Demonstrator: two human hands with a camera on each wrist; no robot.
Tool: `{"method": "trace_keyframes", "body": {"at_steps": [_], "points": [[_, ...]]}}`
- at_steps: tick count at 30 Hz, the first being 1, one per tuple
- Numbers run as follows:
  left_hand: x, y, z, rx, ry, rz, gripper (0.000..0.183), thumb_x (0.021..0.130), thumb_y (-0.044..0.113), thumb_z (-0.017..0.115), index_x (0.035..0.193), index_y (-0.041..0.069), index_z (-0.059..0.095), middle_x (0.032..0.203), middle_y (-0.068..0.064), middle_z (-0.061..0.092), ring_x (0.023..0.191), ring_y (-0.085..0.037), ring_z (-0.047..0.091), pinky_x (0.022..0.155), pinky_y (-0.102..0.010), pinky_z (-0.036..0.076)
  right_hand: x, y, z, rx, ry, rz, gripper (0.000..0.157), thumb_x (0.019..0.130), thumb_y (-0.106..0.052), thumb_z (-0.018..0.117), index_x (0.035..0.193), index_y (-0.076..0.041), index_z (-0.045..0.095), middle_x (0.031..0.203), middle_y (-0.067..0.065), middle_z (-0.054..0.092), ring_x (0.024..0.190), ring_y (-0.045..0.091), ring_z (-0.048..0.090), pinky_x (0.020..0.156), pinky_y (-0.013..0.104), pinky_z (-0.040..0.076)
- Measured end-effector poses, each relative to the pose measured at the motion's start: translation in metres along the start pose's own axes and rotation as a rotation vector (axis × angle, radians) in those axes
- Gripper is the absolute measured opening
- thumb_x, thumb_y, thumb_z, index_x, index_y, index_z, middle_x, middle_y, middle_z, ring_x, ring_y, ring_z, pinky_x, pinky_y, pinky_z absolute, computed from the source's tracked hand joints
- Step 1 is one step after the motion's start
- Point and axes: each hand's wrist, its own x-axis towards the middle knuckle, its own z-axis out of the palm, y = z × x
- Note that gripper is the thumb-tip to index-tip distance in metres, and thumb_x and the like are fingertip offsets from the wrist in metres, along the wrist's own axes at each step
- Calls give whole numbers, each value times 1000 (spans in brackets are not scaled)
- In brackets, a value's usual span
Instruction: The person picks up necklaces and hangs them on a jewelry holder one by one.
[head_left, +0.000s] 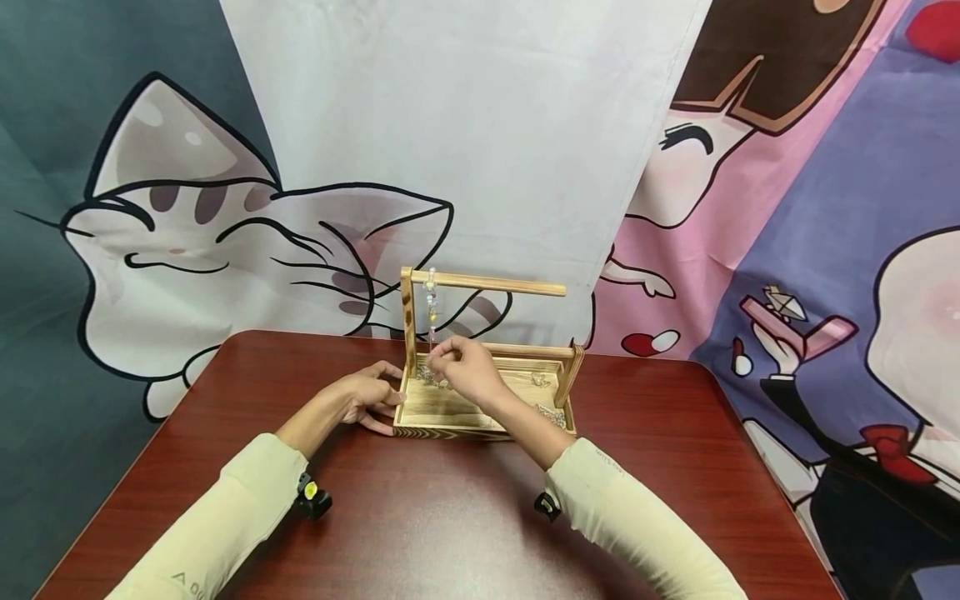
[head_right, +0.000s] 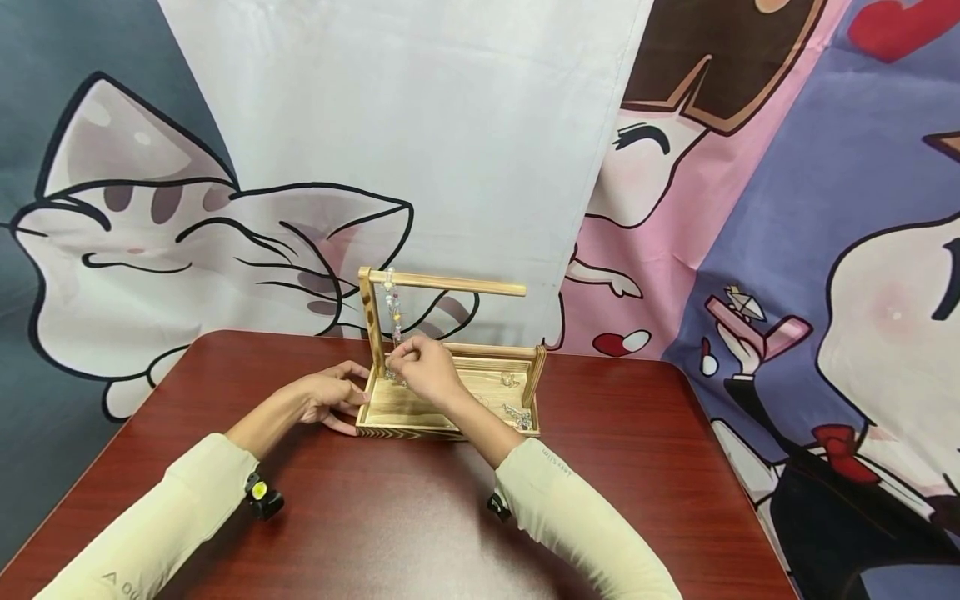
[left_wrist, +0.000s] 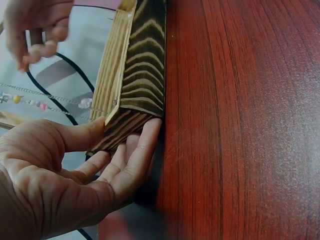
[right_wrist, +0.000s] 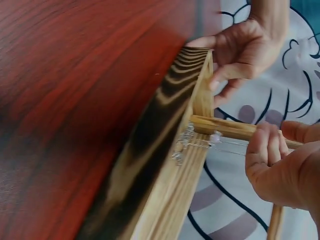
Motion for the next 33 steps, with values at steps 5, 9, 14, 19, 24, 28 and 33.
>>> {"method": "trace_keyframes", "body": {"at_steps": [5, 9, 14, 19, 24, 28, 33], "points": [[-1, 0, 0, 4, -2, 0, 56, 110, -2, 61, 158, 7, 32, 114, -20, 67, 101, -30, 73, 83, -53, 74, -3, 13, 1, -208, -53, -37, 16, 106, -12, 74, 119, -5, 82, 115, 14, 84, 87, 24, 73, 74, 24, 59], [-2, 0, 1, 4, -3, -1, 57, 110, -1, 61, 158, 7, 32, 117, -21, 68, 103, -31, 74, 85, -54, 74, -2, 24, 0, -334, -124, -54, 26, 108, -13, 71, 131, -5, 81, 125, 13, 84, 85, 17, 74, 75, 25, 60], [-3, 0, 1, 6, -5, 1, 57, 110, -1, 61, 159, 7, 31, 118, -21, 66, 103, -31, 73, 86, -54, 73, 4, 41, -1, -466, -261, -89, 34, 110, -13, 68, 142, -5, 77, 125, 14, 84, 75, 18, 73, 69, 29, 60], [-4, 1, 1, 10, -7, 0, 58, 111, -1, 61, 160, 7, 31, 117, -21, 67, 104, -30, 74, 86, -54, 74, 21, 78, 3, -667, -302, -260, 40, 112, -25, 65, 148, -10, 74, 132, 7, 83, 92, 13, 72, 97, 35, 66], [-3, 1, 1, 11, -3, 1, 58, 111, -1, 61, 160, 7, 31, 115, -20, 68, 104, -30, 74, 86, -54, 74, 10, 58, 5, -790, -391, -245, 38, 115, -22, 60, 149, -7, 70, 133, 13, 80, 115, 27, 77, 115, 48, 63], [-3, 0, 2, 11, -6, 4, 58, 111, -1, 60, 160, 6, 31, 115, -20, 70, 103, -29, 75, 86, -54, 73, 13, 69, 7, -894, -436, -228, 51, 120, -39, 49, 161, -10, 59, 165, 15, 63, 152, 34, 62, 133, 46, 49], [-2, 0, 2, 8, -5, 2, 57, 111, -1, 60, 160, 7, 31, 114, -19, 70, 101, -28, 75, 85, -53, 74, 6, 58, 1, -947, -536, -131, 63, 122, -46, 42, 175, -12, 42, 184, 13, 33, 174, 32, 30, 145, 44, 27]]}}
